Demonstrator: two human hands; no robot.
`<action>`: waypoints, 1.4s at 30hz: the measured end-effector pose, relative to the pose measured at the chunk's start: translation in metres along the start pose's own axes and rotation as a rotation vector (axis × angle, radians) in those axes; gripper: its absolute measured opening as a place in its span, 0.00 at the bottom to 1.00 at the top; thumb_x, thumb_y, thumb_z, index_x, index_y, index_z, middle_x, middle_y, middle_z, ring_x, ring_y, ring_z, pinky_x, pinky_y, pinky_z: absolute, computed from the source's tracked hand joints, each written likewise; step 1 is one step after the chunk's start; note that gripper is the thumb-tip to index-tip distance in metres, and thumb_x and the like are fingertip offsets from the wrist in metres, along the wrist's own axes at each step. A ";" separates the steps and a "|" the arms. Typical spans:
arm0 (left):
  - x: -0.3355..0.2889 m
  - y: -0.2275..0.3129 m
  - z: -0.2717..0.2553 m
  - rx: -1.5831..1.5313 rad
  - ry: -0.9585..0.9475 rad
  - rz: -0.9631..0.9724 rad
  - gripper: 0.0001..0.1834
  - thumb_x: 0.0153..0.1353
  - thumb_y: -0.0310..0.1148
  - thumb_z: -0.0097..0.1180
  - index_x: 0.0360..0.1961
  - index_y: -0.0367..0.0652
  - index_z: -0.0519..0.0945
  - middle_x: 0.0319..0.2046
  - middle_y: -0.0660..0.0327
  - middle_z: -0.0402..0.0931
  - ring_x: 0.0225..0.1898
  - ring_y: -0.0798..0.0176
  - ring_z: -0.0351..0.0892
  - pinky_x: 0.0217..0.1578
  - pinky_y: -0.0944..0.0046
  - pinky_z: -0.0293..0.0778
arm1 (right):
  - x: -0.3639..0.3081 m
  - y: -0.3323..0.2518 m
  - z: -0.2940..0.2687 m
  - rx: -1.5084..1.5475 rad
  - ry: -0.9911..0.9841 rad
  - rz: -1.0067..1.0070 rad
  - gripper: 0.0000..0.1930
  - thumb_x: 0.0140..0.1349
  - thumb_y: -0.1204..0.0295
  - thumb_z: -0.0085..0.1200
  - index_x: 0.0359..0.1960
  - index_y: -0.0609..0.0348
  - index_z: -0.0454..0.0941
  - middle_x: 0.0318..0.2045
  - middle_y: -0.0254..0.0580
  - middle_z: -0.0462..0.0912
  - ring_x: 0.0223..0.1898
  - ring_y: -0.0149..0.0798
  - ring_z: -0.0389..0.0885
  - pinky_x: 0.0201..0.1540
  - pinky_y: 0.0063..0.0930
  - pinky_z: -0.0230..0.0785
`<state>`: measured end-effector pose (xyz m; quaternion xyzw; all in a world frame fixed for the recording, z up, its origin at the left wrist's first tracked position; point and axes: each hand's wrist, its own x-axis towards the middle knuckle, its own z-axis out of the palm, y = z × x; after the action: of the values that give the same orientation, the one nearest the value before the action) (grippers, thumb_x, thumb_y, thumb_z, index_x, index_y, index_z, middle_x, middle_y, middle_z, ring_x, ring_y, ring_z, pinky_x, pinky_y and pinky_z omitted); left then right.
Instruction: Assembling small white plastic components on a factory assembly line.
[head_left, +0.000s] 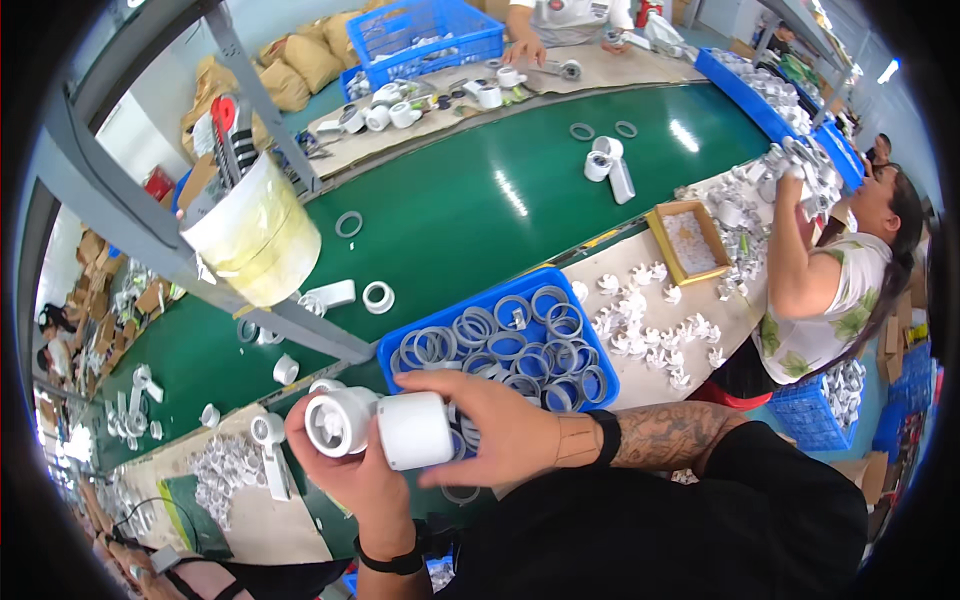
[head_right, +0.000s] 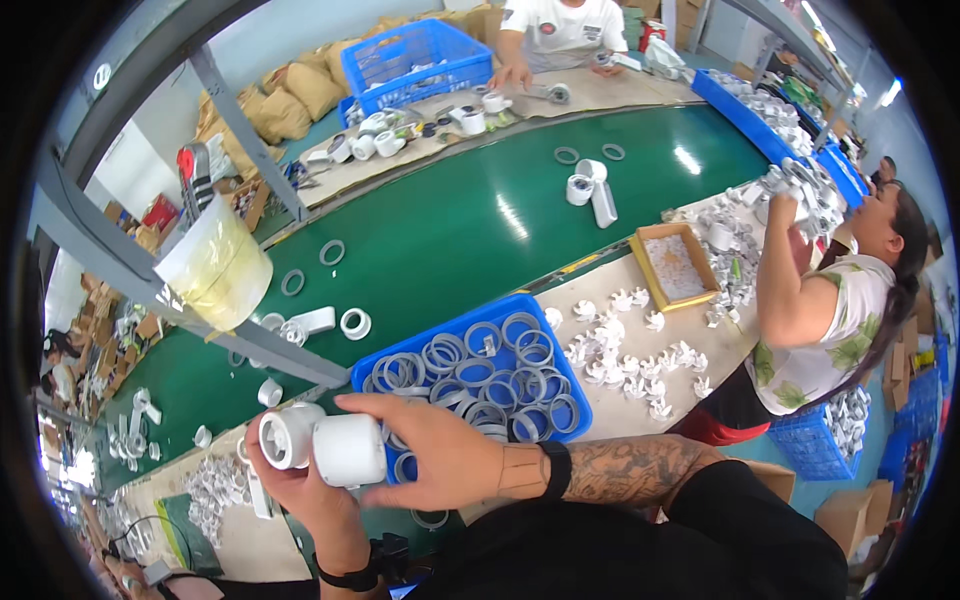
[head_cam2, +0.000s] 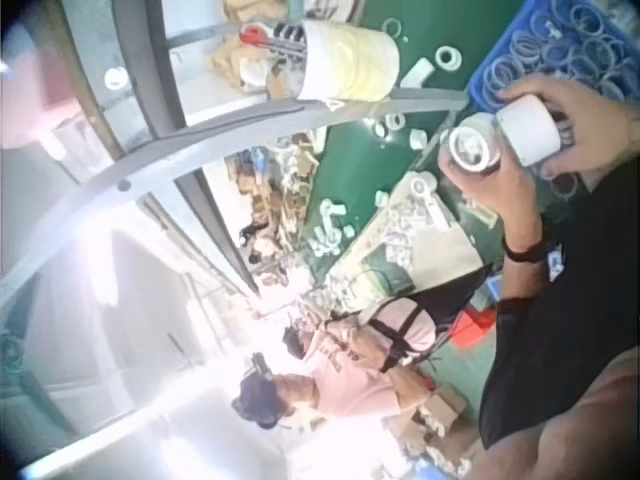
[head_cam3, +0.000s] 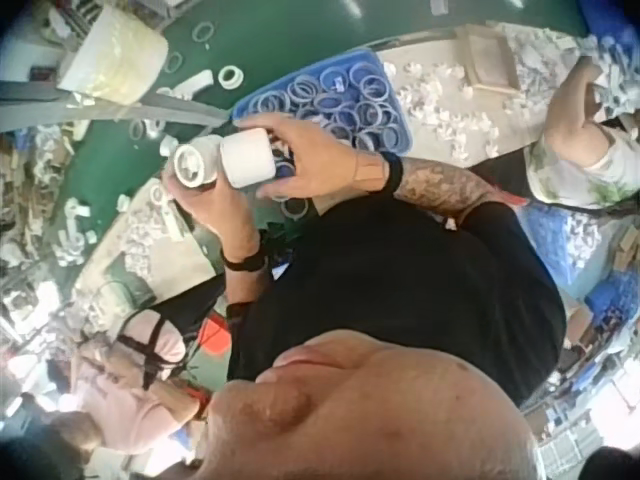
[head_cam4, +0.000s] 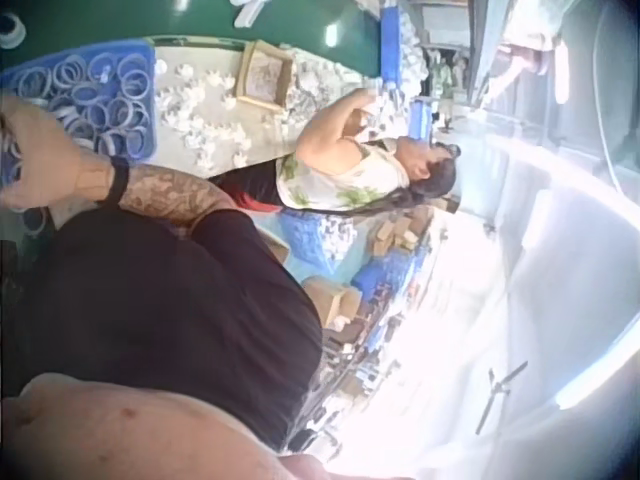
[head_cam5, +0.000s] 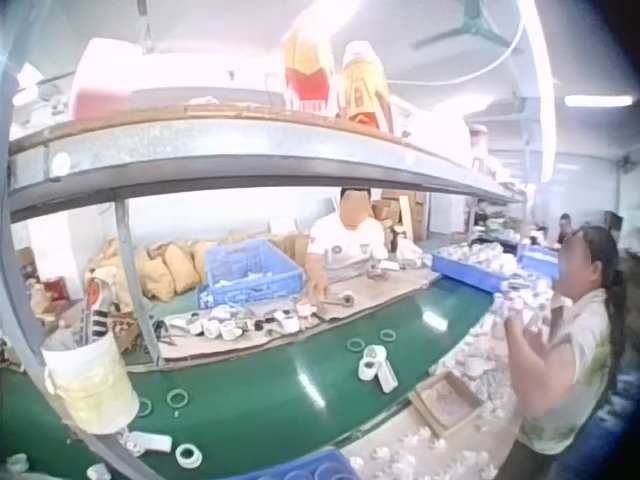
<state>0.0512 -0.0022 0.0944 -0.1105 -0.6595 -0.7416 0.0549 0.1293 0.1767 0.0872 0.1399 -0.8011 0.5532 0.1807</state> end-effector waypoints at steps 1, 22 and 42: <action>0.002 -0.003 0.008 -0.010 -0.073 -0.011 0.34 0.67 0.25 0.75 0.70 0.39 0.71 0.59 0.58 0.77 0.60 0.60 0.81 0.64 0.57 0.80 | -0.004 0.002 -0.004 0.066 0.071 0.096 0.51 0.59 0.63 0.83 0.80 0.57 0.64 0.64 0.53 0.82 0.59 0.49 0.89 0.61 0.39 0.83; 0.041 -0.030 0.091 -0.141 -0.613 -0.185 0.32 0.69 0.36 0.76 0.68 0.32 0.78 0.61 0.55 0.83 0.62 0.60 0.83 0.68 0.57 0.74 | -0.038 0.050 -0.094 0.634 0.293 0.283 0.40 0.73 0.81 0.66 0.84 0.56 0.60 0.73 0.41 0.76 0.70 0.37 0.79 0.70 0.38 0.77; 0.030 0.009 0.145 0.528 -0.835 0.058 0.28 0.56 0.32 0.79 0.56 0.34 0.85 0.47 0.45 0.89 0.50 0.43 0.92 0.54 0.51 0.84 | -0.004 0.002 -0.127 -0.614 0.243 0.250 0.27 0.76 0.46 0.62 0.40 0.64 0.82 0.29 0.57 0.85 0.34 0.63 0.89 0.39 0.53 0.81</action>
<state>0.0372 0.1422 0.1254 -0.3990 -0.7871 -0.4397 -0.1671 0.1489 0.2959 0.1251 -0.0868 -0.9136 0.3171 0.2393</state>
